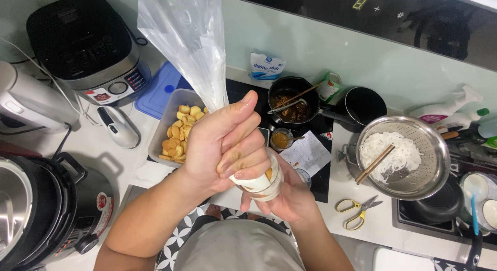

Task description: Preparing desserts by piping cream into cups, leveling it with a spoon, and gathering ingredients from cabinets.

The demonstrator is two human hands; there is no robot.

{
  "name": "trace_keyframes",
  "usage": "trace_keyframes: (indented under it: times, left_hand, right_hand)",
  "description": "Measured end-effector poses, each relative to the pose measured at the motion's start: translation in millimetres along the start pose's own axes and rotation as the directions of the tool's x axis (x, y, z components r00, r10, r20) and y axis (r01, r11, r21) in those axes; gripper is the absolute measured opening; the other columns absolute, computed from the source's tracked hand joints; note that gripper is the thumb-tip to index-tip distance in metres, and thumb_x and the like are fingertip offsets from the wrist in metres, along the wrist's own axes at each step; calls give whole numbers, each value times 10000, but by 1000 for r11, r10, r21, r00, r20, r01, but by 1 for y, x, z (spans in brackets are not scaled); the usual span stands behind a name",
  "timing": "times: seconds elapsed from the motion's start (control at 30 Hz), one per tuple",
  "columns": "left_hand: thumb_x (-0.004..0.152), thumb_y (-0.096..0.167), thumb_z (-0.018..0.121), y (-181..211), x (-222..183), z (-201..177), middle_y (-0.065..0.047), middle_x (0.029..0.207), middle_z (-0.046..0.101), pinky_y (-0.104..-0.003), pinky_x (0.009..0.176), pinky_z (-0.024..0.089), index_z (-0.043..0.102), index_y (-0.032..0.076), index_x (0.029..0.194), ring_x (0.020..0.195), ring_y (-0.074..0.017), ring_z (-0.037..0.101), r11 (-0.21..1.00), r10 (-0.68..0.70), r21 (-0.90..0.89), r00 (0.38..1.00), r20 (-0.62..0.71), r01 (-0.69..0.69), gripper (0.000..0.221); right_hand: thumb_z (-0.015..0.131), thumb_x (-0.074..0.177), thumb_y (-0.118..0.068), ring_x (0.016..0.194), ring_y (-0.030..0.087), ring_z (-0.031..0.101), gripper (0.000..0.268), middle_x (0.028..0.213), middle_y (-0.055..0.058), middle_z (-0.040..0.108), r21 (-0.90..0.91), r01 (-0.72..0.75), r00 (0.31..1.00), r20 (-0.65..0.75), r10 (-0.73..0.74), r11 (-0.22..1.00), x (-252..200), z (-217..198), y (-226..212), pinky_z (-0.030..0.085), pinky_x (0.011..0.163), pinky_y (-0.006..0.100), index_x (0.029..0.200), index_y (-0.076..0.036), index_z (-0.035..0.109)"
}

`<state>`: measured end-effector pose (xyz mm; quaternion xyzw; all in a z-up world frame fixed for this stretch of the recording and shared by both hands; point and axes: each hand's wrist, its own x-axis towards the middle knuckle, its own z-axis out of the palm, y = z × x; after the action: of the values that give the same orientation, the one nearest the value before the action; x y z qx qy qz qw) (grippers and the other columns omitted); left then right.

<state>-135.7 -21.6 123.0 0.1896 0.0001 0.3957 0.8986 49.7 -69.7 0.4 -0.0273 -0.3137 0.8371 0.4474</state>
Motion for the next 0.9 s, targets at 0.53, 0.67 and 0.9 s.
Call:
trace_keyframes:
  times: [0.53, 0.67, 0.9]
  left_hand:
    - [1164, 382, 325, 2, -4, 3, 1, 443, 266, -259, 422, 284, 305, 157, 591, 357, -118, 209, 999, -46, -10, 998, 38, 46, 615]
    - [1172, 385, 321, 4, -7, 6, 4, 455, 275, -249, 417, 265, 315, 155, 596, 367, -108, 207, 997, -75, 5, 995, 61, 74, 621]
    - [1173, 374, 323, 9, -7, 7, 7, 464, 284, -240, 416, 241, 320, 146, 599, 373, -91, 200, 988, -154, 24, 982, 113, 153, 618]
  right_hand:
    - [376, 1042, -523, 453, 243, 593, 811, 1166, 492, 531, 410, -180, 977, -32, 212, 894, -1, 5, 3, 386, 285, 205, 1467, 162, 287]
    - [299, 1100, -517, 425, 229, 554, 779, 1147, 467, 511, 472, -222, 973, 45, 228, 853, 4, 15, 0, 361, 286, 214, 1499, 151, 269]
    - [240, 1138, -496, 395, 239, 541, 706, 999, 429, 558, 504, -263, 962, 79, 260, 822, 12, 23, 0, 360, 275, 233, 1456, 128, 329]
